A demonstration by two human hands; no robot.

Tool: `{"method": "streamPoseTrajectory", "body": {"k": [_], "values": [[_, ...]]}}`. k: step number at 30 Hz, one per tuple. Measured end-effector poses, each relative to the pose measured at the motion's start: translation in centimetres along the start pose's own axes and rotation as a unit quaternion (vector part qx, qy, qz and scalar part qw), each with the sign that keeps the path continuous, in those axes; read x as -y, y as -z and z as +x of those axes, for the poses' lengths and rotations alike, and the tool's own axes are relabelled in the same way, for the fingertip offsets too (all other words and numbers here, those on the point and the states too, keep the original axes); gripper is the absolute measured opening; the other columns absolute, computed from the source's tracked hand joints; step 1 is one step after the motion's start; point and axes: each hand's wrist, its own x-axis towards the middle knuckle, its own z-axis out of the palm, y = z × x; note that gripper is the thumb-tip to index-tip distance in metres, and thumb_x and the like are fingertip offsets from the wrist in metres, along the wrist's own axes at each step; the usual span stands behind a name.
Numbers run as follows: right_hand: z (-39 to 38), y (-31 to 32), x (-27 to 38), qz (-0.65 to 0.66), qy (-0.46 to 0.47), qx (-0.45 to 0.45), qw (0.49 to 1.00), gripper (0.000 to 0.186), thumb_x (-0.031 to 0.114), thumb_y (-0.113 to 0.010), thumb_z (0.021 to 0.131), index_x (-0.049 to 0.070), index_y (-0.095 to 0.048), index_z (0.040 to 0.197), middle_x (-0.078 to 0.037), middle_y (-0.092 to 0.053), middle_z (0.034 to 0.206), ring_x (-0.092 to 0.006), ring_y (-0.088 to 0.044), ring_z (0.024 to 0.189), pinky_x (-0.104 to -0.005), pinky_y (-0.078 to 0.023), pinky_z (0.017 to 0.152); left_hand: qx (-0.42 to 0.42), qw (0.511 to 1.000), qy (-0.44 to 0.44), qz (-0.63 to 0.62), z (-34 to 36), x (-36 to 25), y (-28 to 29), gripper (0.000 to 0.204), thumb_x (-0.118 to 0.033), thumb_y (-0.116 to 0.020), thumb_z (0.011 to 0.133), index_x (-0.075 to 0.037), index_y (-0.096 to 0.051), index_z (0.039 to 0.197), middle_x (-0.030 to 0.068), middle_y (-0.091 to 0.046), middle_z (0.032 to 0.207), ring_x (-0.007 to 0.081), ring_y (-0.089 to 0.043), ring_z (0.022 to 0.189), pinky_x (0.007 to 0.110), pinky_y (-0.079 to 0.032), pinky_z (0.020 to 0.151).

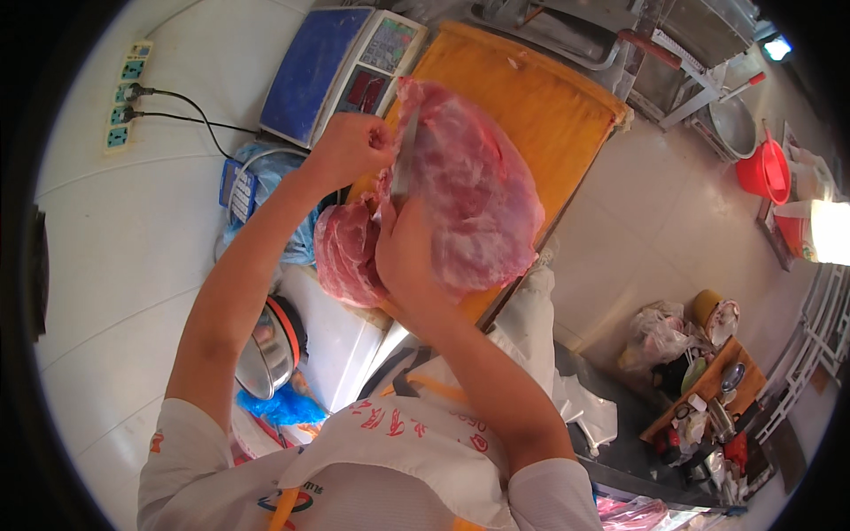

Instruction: The person slices a large piece of raw pork into smaller portions using a knife on a wooden cutting board, setting the pieces aside.

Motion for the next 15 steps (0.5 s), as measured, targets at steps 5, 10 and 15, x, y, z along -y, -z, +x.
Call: {"method": "streamPoseTrajectory", "body": {"k": [5, 10, 15], "values": [[-3.0, 0.9, 1.2, -0.012, -0.048, 0.031, 0.998, 0.031, 0.027, -0.051, 0.116, -0.003, -0.049, 0.123, -0.039, -0.067, 0.119, -0.0601, -0.065, 0.110, -0.0625, -0.051, 0.092, -0.012, 1.000, 0.007, 0.000, -0.8, 1.1, -0.1, 0.018, -0.013, -0.082, 0.080, 0.000, -0.078, 0.092, 0.0143, -0.077, 0.082, 0.0238, -0.074, 0.072, 0.035, -0.059, 0.073], [-1.0, 0.7, 0.8, -0.071, 0.014, 0.000, 0.997, 0.029, 0.023, -0.059, 0.113, -0.004, -0.053, 0.121, -0.032, -0.070, 0.100, -0.0545, -0.070, 0.093, -0.0556, -0.055, 0.078, -0.006, 0.999, 0.048, -0.023, -1.1, 0.2, 0.6, 0.018, -0.013, -0.082, 0.083, 0.000, -0.078, 0.094, 0.0110, -0.077, 0.081, 0.0168, -0.072, 0.073, 0.032, -0.057, 0.071], [-7.9, 5.9, 1.6, -0.077, 0.059, 0.012, 0.995, 0.023, 0.022, -0.061, 0.114, 0.000, -0.055, 0.117, -0.023, -0.068, 0.085, -0.0474, -0.068, 0.075, -0.0519, -0.053, 0.065, -0.023, 0.987, 0.108, -0.118, -4.3, 2.6, 0.4, 0.015, -0.012, -0.079, 0.091, 0.000, -0.076, 0.100, 0.0046, -0.075, 0.084, 0.0110, -0.070, 0.079, 0.030, -0.056, 0.075]]}}
